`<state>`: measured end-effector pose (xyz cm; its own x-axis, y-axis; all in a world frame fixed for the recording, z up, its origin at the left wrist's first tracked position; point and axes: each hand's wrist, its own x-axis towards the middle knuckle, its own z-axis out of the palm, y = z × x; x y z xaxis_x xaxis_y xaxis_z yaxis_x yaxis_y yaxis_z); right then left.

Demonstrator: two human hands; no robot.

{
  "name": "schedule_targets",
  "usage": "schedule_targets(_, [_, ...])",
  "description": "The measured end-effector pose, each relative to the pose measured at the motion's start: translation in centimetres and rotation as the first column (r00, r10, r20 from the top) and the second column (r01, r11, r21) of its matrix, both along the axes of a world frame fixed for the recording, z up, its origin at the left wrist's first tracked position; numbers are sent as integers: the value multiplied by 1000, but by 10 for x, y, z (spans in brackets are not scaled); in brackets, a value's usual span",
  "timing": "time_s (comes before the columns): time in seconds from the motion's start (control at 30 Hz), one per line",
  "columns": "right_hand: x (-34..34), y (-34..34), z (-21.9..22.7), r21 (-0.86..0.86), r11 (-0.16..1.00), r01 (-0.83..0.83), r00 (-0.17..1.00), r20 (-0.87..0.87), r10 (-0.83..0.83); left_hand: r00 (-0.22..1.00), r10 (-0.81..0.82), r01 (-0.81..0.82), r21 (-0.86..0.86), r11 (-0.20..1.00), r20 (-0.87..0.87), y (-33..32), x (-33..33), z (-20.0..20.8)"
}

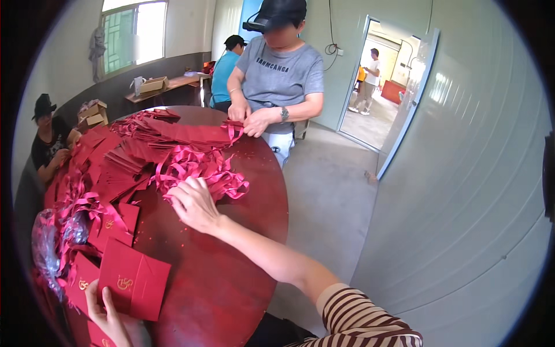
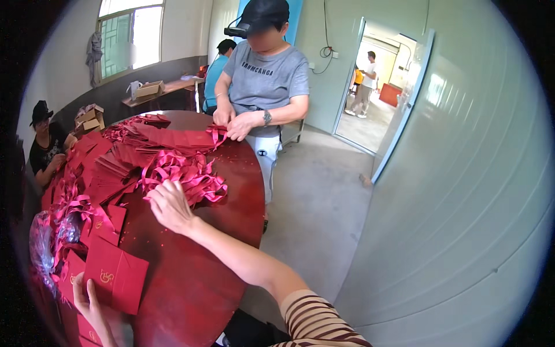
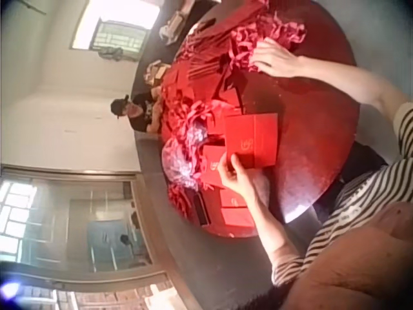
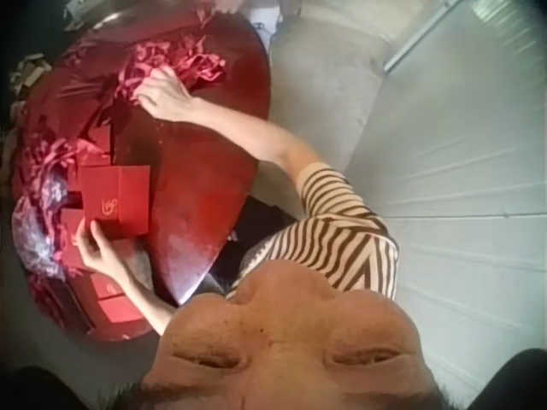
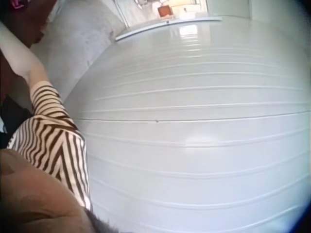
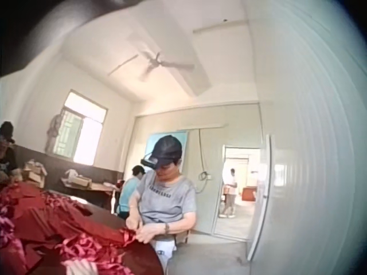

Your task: The person attaches ribbon handles to red gift bags by hand, threading and securing the ribbons through the holes on each bag.

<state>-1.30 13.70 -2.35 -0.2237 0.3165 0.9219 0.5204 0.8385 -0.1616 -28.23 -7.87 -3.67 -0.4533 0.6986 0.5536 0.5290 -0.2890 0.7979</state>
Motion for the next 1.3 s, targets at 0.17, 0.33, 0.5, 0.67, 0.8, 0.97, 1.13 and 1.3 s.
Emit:
schedule_targets(0.17, [-5,-31,23,-89,967,-240,968,-102,230,999,-20,20,9,1000,-33,-1,2,7])
schedule_targets(0.33, [-11,-47,33,-341,791,-508,842,-391,372,984,61,-53,51,997,-168,-5,1,10])
schedule_targets(0.5, [-4,-14,-1,-539,842,1,965,220,140,903,195,-171,97,980,-382,-11,4,14])
schedule_targets(0.67, [32,-11,14,-551,716,429,675,722,152,878,171,-116,147,982,-447,-8,37,44])
schedule_targets(0.8, [33,-16,16,-547,809,214,808,565,169,884,156,-119,110,987,-441,-11,34,43])
schedule_targets(0.97, [-1,-24,3,-551,815,-181,718,492,492,883,158,-131,89,987,-442,-14,28,42])
schedule_targets(1.13, [-11,-42,-10,-579,711,-400,628,392,672,876,186,-153,109,982,-446,-8,36,40])
schedule_targets(1.3, [-34,-52,-22,-624,721,-302,636,432,640,853,188,-112,180,977,-487,-14,7,23])
